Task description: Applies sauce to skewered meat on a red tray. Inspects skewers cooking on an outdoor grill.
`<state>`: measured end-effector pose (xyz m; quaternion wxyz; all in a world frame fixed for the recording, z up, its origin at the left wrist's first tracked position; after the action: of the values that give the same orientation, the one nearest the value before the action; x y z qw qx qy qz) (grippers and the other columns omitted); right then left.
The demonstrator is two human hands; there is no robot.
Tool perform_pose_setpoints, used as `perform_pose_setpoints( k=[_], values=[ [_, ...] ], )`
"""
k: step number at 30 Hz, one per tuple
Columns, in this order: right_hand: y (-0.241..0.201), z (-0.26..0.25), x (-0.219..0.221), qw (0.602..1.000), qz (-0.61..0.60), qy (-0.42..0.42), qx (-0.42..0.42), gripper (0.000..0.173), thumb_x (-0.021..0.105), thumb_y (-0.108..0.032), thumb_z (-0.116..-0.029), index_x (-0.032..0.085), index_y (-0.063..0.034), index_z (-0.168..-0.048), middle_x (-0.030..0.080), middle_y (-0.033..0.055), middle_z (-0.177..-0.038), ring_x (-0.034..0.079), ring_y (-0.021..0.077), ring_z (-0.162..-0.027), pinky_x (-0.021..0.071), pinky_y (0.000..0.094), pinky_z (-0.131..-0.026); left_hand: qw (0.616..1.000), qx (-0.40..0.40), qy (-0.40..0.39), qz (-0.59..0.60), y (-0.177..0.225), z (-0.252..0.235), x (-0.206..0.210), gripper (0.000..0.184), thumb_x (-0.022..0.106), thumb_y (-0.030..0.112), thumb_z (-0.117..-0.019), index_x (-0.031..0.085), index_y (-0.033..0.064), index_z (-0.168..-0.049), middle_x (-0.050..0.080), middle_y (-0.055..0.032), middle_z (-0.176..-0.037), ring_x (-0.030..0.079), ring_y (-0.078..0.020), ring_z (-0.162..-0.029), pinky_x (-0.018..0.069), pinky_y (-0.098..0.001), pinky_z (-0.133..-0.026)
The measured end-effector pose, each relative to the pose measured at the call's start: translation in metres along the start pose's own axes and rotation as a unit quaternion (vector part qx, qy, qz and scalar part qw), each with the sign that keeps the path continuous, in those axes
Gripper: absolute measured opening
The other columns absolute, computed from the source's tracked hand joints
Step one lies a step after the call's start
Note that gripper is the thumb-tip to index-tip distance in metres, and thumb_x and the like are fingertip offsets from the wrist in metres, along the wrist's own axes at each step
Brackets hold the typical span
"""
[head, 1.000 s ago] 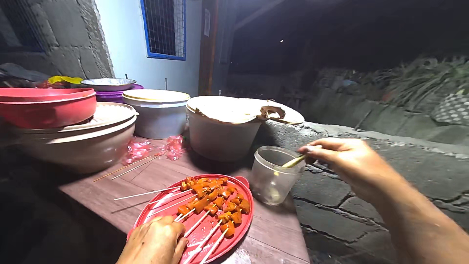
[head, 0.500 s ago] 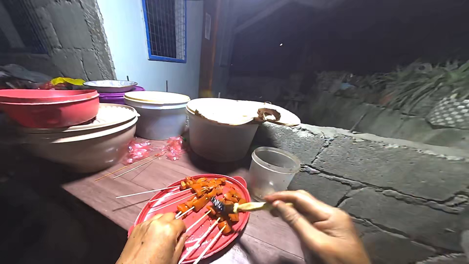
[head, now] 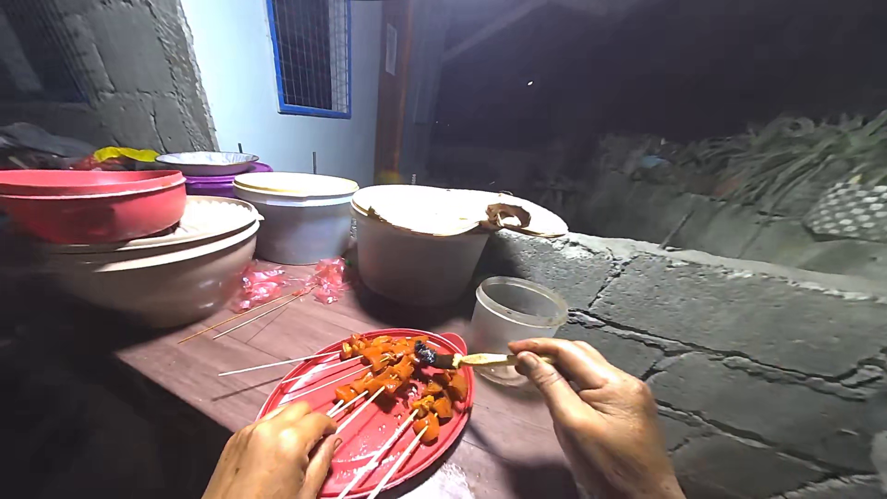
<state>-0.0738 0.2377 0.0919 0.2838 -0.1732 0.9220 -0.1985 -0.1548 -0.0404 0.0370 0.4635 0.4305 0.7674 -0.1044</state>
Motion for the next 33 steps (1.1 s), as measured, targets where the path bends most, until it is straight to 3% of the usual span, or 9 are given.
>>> perform_pose_setpoints(
  k=[13, 19, 24, 28, 33],
  values=[
    [-0.005, 0.004, -0.01, 0.999, -0.031, 0.03, -0.005, 0.023, 0.059, -0.027, -0.0984, 0.077, -0.014, -0.103, 0.07, -0.0074, -0.091, 0.065, 0.0019, -0.085, 0.0539, 0.02, -0.076, 0.999, -0.012, 0.001, 0.036, -0.011, 0.003, -0.001, 0.029, 0.054, 0.027, -0.0989, 0.078, 0.0128, -0.095, 0.072, -0.0032, -0.082, 0.07, -0.0168, -0.074, 0.0573, -0.0375, -0.064],
    [-0.019, 0.013, -0.012, 0.995, -0.102, -0.002, 0.014, 0.021, 0.059, -0.019, -0.0992, 0.077, -0.0092, -0.104, 0.072, -0.0039, -0.093, 0.067, 0.0034, -0.084, 0.0565, 0.0197, -0.076, 0.999, -0.024, -0.009, 0.041, -0.009, 0.001, -0.001, 0.03, 0.052, 0.027, -0.1004, 0.077, 0.012, -0.096, 0.073, -0.004, -0.085, 0.071, -0.0179, -0.077, 0.0577, -0.0397, -0.065],
    [-0.018, 0.022, -0.009, 0.995, -0.101, -0.002, 0.011, 0.021, 0.059, -0.019, -0.0998, 0.077, -0.009, -0.104, 0.072, -0.0035, -0.092, 0.066, 0.0034, -0.085, 0.056, 0.0205, -0.077, 0.997, -0.033, -0.021, 0.059, -0.008, 0.001, -0.002, 0.032, 0.05, 0.028, -0.1023, 0.076, 0.0108, -0.097, 0.073, -0.0048, -0.086, 0.071, -0.0185, -0.076, 0.0569, -0.0416, -0.066],
    [-0.033, 0.03, -0.011, 0.984, -0.174, -0.036, 0.018, 0.019, 0.061, -0.014, -0.1006, 0.075, -0.0019, -0.104, 0.072, 0.0009, -0.093, 0.067, 0.0045, -0.085, 0.0582, 0.0206, -0.078, 0.997, -0.043, -0.023, 0.06, -0.009, 0.001, -0.003, 0.032, 0.05, 0.029, -0.1025, 0.076, 0.0115, -0.097, 0.073, -0.0044, -0.085, 0.07, -0.018, -0.074, 0.0566, -0.0417, -0.065],
    [-0.039, 0.029, -0.013, 0.988, -0.142, -0.055, -0.028, 0.022, 0.061, -0.022, -0.1024, 0.076, -0.0053, -0.104, 0.072, 0.0004, -0.092, 0.065, 0.0039, -0.087, 0.0549, 0.0209, -0.08, 0.998, -0.019, -0.023, 0.047, -0.001, 0.001, -0.004, 0.031, 0.052, 0.027, -0.1014, 0.077, 0.0101, -0.096, 0.072, -0.0063, -0.085, 0.071, -0.0206, -0.076, 0.0572, -0.0433, -0.065]
  ],
)
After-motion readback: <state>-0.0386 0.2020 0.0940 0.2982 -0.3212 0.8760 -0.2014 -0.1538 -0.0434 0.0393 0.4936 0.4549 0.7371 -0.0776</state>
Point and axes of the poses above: each hand's wrist, its own z-axis away from the middle knuckle, its own x-axis out of the palm, y = z × x, the point moved 10 cm from there along -z, towards the middle knuckle
